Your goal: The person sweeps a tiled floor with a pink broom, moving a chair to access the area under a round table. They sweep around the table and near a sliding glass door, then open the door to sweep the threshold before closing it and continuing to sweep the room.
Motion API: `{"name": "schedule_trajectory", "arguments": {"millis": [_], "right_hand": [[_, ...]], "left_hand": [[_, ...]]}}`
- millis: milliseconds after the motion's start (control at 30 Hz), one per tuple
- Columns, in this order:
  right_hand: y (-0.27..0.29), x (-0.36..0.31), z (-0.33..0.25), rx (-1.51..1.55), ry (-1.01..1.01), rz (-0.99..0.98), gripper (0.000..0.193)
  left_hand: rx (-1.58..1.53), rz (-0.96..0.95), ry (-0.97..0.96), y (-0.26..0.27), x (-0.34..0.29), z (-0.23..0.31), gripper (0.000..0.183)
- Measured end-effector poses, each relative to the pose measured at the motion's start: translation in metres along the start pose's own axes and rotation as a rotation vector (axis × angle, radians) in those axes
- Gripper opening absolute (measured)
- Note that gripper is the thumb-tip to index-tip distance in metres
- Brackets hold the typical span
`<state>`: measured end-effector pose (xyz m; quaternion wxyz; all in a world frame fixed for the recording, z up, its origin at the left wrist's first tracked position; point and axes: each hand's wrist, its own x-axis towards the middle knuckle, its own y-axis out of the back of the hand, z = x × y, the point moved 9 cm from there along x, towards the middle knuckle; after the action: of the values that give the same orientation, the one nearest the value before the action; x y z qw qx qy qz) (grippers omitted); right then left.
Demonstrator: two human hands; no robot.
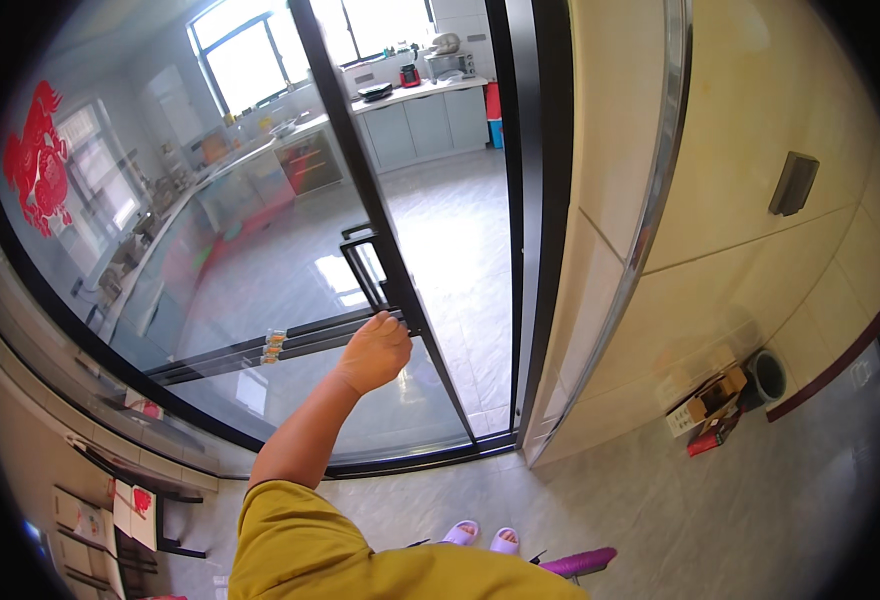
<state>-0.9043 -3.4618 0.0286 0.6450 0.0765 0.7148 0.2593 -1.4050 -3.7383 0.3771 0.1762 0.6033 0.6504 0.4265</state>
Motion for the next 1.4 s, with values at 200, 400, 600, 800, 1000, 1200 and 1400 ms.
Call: {"name": "schedule_trajectory", "arguments": {"millis": [200,400,600,800,1000,1200,1400], "right_hand": [[0.018,-0.001,0.017,0.066,-0.053,-0.031,0.022],[0.009,-0.03,0.054,0.21,-0.144,-0.074,0.022],[-0.036,-0.09,0.098,0.515,-0.349,-0.15,0.023],[-0.128,-0.073,0.099,0.306,-0.207,-0.272,0.031],[-0.203,-0.059,0.086,0.418,-0.27,-0.19,0.032],[-0.262,-0.143,-0.023,0.237,-0.44,0.004,0.029],[-0.407,-0.037,0.043,0.264,-0.444,-0.048,0.014]], "left_hand": [[-0.095,-0.012,0.129,-0.006,-0.012,-0.01,0.006],[0.013,-0.149,0.224,-0.031,-0.048,-0.03,0.008],[0.139,-0.289,0.316,-0.049,-0.153,-0.074,0.007],[0.019,-0.2,0.401,-0.036,-0.215,-0.099,0.005],[0.052,-0.121,0.398,-0.04,-0.29,-0.135,0.004],[-0.036,-0.036,0.332,-0.022,-0.382,-0.185,0.008],[-0.129,0.018,0.295,-0.019,-0.43,-0.209,0.011]]}}
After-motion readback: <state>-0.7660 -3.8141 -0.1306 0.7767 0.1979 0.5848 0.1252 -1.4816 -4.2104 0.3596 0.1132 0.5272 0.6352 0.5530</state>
